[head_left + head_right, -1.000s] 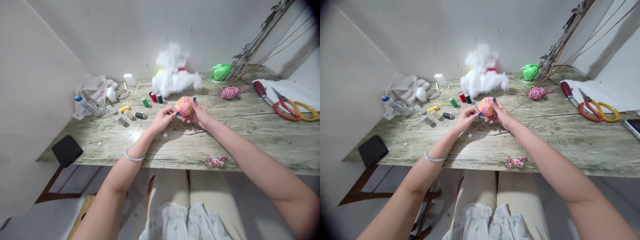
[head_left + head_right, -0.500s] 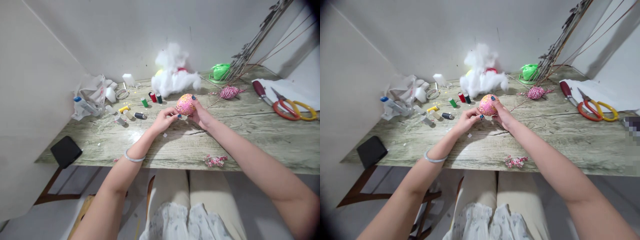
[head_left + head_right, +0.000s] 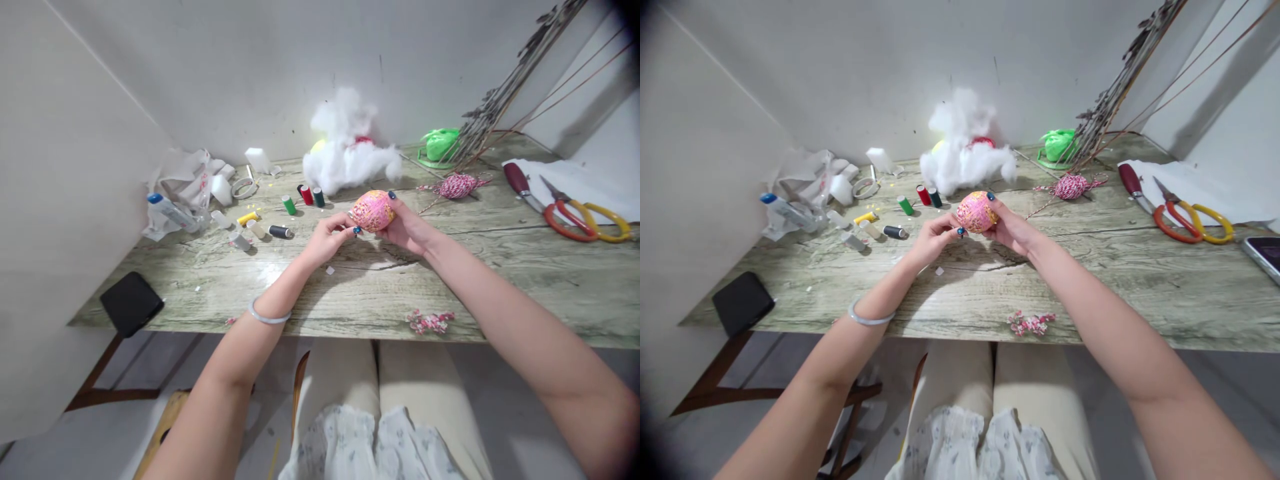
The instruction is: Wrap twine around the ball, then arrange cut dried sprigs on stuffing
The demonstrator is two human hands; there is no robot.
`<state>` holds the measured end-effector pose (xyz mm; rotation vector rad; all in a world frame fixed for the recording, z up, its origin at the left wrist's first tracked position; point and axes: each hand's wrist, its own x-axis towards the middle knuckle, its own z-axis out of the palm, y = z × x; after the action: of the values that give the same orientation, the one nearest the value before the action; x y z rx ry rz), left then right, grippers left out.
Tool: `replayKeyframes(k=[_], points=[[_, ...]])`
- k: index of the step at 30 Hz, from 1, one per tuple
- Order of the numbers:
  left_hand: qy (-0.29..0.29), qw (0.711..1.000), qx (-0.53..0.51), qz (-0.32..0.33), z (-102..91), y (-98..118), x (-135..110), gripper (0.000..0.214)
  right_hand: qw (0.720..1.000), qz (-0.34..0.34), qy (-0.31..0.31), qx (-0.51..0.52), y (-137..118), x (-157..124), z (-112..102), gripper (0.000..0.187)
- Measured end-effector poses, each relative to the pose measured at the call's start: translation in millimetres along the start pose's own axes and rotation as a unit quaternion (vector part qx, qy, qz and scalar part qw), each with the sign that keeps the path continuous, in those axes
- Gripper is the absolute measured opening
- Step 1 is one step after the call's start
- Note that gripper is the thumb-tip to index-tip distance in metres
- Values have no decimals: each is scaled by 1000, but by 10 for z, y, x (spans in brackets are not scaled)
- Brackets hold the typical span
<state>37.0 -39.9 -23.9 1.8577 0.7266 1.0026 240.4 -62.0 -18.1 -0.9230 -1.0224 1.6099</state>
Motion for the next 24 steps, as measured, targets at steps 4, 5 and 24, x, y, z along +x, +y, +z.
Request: replayKeyframes(k=[4, 5, 24], points=[[15, 1000, -19, -8, -17, 9, 9, 36, 999, 17, -50, 6, -54, -56, -7, 52], [16, 1000, -25, -9, -21, 10, 11, 37, 997, 26, -68, 2, -62, -69, -22, 53], [68, 980, 184, 19, -11, -13, -4, 10, 997, -53, -32, 47, -4, -57, 150, 52]])
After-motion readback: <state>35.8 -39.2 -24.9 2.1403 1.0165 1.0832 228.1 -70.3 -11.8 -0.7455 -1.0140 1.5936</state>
